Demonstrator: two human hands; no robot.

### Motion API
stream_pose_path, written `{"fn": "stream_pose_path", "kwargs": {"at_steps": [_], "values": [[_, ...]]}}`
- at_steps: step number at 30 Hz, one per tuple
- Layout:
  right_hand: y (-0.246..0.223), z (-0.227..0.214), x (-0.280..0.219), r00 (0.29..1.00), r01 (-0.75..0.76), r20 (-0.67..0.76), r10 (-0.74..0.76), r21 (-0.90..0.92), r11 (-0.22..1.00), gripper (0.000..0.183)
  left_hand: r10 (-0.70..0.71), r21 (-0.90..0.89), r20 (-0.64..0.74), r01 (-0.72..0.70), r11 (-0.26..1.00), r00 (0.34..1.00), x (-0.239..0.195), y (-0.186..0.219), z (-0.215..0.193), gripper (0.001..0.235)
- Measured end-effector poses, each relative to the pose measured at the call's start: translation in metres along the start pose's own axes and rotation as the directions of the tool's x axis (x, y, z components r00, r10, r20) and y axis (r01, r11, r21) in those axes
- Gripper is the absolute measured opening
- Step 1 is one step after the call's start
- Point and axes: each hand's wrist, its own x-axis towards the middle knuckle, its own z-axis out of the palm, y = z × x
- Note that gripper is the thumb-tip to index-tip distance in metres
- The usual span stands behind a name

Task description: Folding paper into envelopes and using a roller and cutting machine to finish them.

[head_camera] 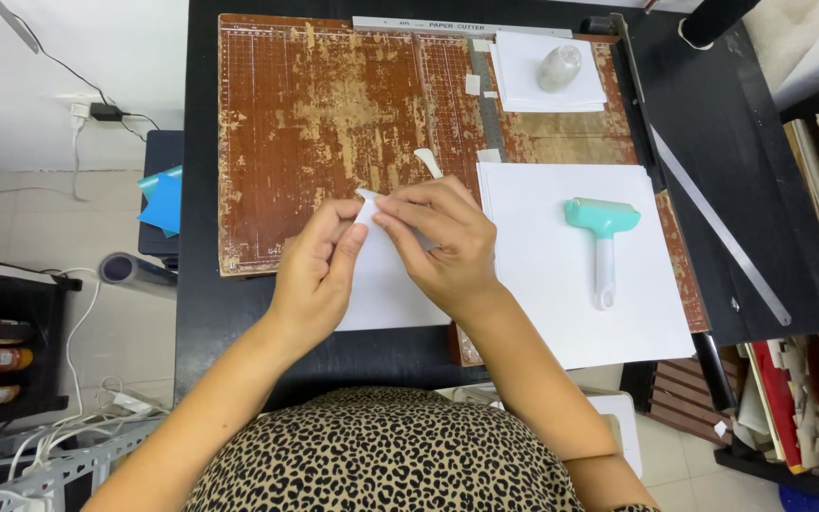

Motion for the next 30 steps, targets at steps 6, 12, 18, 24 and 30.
{"fn": "stream_pose_path", "kwargs": {"at_steps": [6,12,18,24,30], "values": [[-0.002,-0.001,-0.005,1.000,-0.003,0.002,0.003,0.008,1.000,0.009,0.135,0.253,-0.022,-0.125,0.959,0.991,0.009,0.018,-0.004,0.017],[-0.002,-0.001,-0.005,1.000,-0.019,0.018,0.019,0.033,0.999,0.007,0.215,0.368,0.009,-0.203,0.907,0.977,0.008,0.019,-0.004,0.017],[-0.001,0.003,-0.007,0.999,-0.033,0.019,0.032,0.026,0.999,0.002,0.221,0.402,0.008,-0.206,0.892,0.975,0.009,0.007,-0.004,0.017],[0.004,0.008,-0.012,0.997,-0.057,0.052,0.058,-0.012,0.998,0.005,0.212,0.367,-0.038,-0.183,0.912,0.977,0.009,0.003,-0.002,0.007],[0.008,0.014,-0.015,0.992,-0.111,0.053,0.111,-0.008,0.994,0.010,0.203,0.341,-0.036,-0.179,0.923,0.978,0.013,0.003,-0.005,0.005]]}}
